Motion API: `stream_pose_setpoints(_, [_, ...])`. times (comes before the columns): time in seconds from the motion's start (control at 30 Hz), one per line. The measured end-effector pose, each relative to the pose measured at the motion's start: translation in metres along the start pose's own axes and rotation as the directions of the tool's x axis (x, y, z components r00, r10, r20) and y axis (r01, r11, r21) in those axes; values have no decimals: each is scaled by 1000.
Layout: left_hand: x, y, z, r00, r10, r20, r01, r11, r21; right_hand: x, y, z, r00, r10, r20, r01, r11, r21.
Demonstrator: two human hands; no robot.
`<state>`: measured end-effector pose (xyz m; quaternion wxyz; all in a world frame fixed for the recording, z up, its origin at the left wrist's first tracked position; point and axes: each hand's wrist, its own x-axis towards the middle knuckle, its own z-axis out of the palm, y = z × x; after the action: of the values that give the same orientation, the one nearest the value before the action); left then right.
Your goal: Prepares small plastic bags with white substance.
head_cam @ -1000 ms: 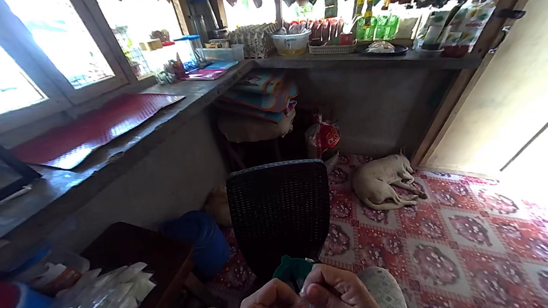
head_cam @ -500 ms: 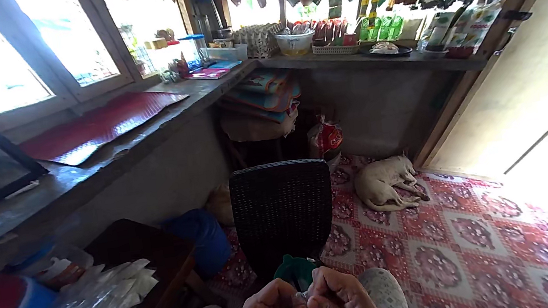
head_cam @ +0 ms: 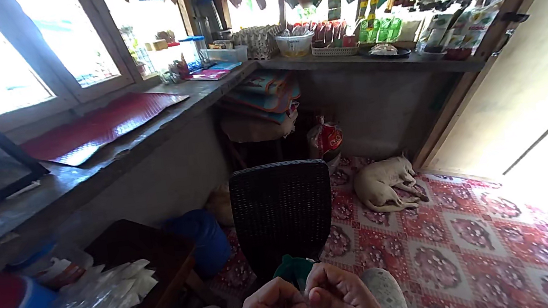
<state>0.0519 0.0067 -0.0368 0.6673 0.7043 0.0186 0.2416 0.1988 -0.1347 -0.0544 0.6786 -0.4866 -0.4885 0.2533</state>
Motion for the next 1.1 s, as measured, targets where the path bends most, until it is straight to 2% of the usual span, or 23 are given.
stream_pose_setpoints(0.17, [1,1,-1,1000,5,8,-5,1000,18,1,3,-3,998,-54,25,52,994,97])
stream_pose_setpoints(0.4, [2,1,2,998,7,62,-7,1000,4,0,5,4,991,-127,37,130,988,-83])
stream_pose_setpoints(0.5, [2,0,6,996,3,86,-3,1000,-7,0,8,7,985,-167,39,170,982,-86])
stream_pose_setpoints(0.77, [1,-1,-5,998,62,-23,-61,996,62,2,-4,-5,999,-20,31,21,1000,-14])
stream_pose_setpoints(0.93, [0,1,-5,999,47,1,-47,996,70,0,-3,-6,998,-52,-38,54,998,44])
stream_pose_setpoints(1.1, [-1,2,-1,1000,17,17,-18,1000,17,-2,0,-1,996,-87,1,87,996,-5])
